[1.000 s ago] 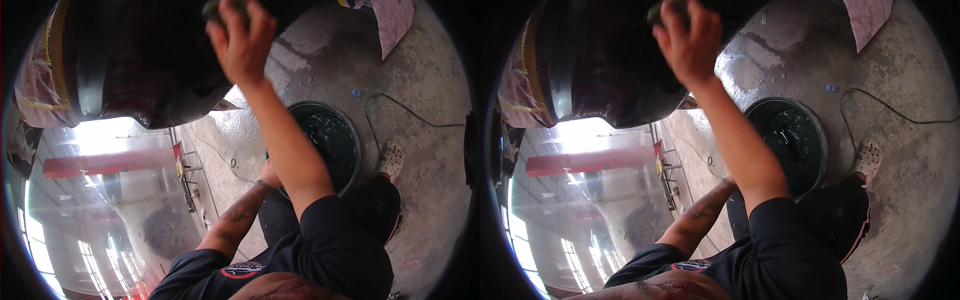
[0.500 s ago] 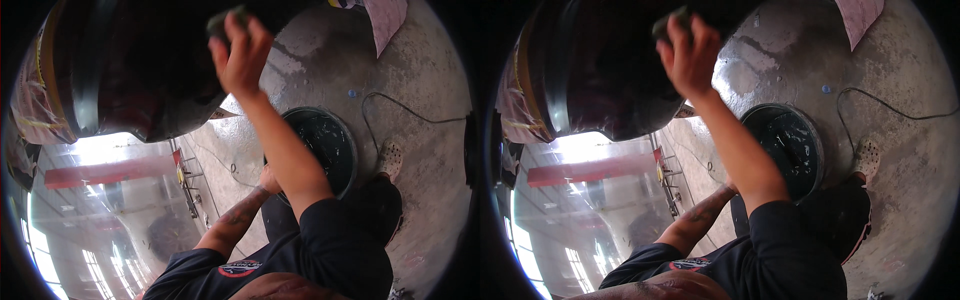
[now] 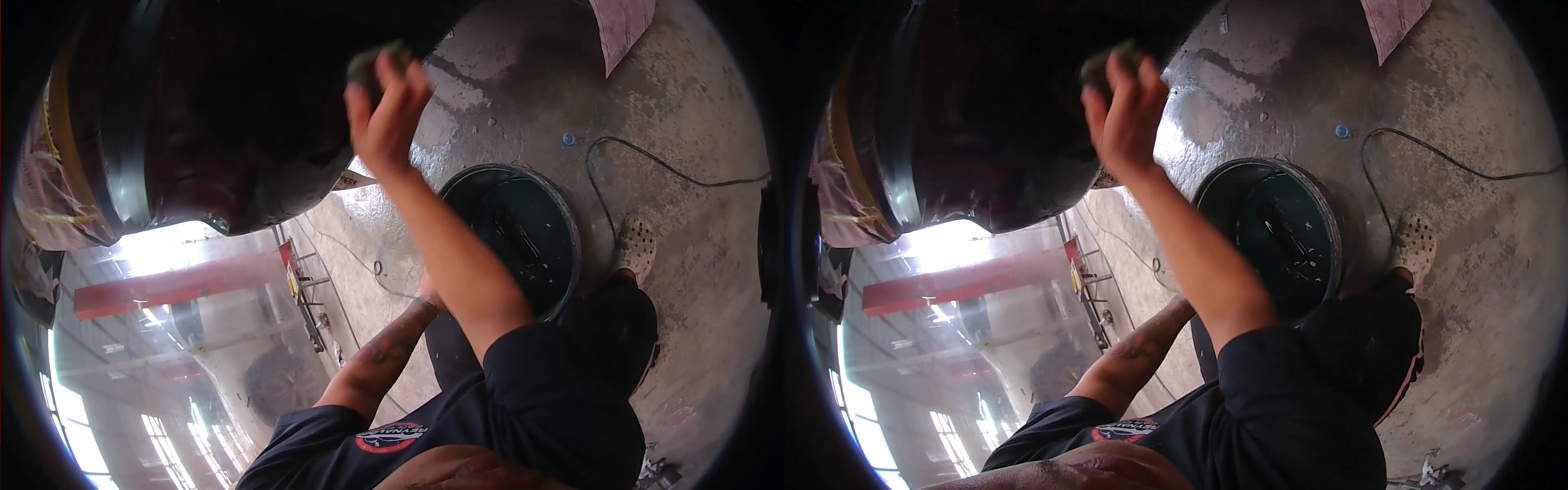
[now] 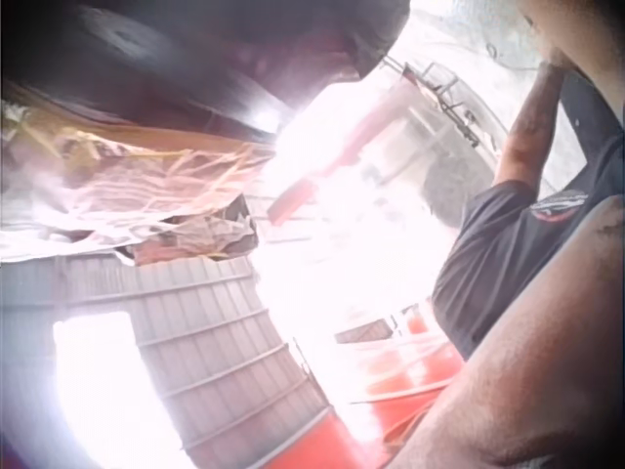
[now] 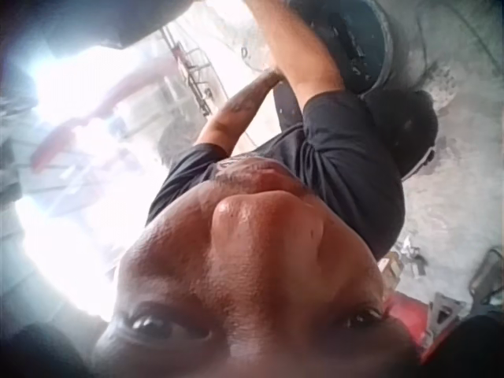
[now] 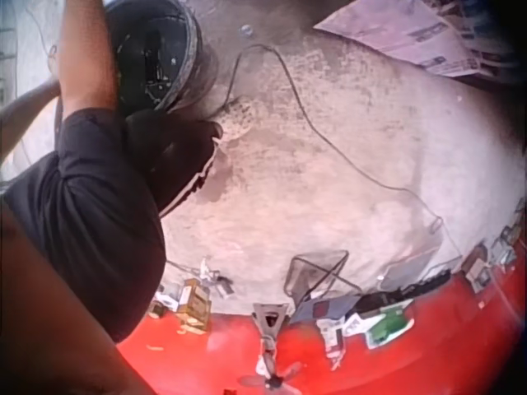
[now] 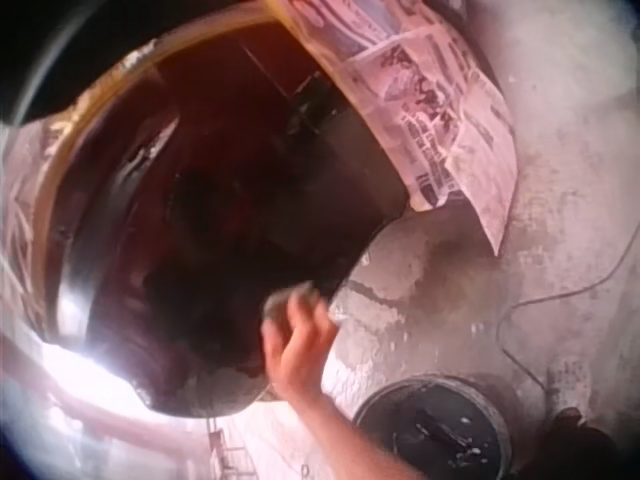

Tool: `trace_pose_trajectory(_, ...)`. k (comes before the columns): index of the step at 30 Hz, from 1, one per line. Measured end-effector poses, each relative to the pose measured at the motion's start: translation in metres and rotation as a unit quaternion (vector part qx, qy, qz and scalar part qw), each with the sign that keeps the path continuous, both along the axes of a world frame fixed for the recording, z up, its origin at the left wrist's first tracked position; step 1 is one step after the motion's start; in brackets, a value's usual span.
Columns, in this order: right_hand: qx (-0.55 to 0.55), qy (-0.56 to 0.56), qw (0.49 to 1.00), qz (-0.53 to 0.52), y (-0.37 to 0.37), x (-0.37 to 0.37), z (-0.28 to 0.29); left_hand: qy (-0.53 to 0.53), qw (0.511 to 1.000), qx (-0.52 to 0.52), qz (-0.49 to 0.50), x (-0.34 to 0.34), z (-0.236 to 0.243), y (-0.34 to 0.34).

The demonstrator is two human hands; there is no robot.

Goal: The person sands the surface of a black car panel using a sanding block, frequently dipping a cloth into a bucket of water to wet the area.

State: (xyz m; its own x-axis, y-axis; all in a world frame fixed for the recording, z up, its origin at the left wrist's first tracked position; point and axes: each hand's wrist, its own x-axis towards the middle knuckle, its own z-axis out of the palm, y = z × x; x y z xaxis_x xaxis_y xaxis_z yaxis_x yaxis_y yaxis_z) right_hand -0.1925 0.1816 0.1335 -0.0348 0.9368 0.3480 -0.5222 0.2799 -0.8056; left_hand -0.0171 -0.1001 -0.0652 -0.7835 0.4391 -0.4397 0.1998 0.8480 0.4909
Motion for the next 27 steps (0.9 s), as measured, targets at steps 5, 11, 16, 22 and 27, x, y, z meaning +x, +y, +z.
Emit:
trace_pose_trajectory(5,-0.132,-0.006,0.989,-0.069,0.106,-0.012,-0.001,0.197,0.948,-0.095,-0.233,0.005,0.076,0.098)
trace_pose_trajectory(11,-0.077,-0.048,0.991,0.101,-0.063,0.023,-0.041,0.119,0.933,-0.205,-0.272,0.007,0.081,0.113)
trace_pose_trajectory(16,-0.112,-0.042,0.992,0.05,0.012,-0.003,-0.03,0.159,0.973,-0.056,-0.157,0.006,0.043,0.056)
trace_pose_trajectory(22,-0.13,-0.021,0.989,0.061,0.033,-0.001,-0.031,0.203,0.956,-0.051,-0.205,0.0,0.025,0.041)
trace_pose_trajectory(27,-0.111,-0.063,0.991,0.046,0.009,0.003,-0.042,0.204,0.949,-0.051,-0.234,-0.002,0.034,0.061)
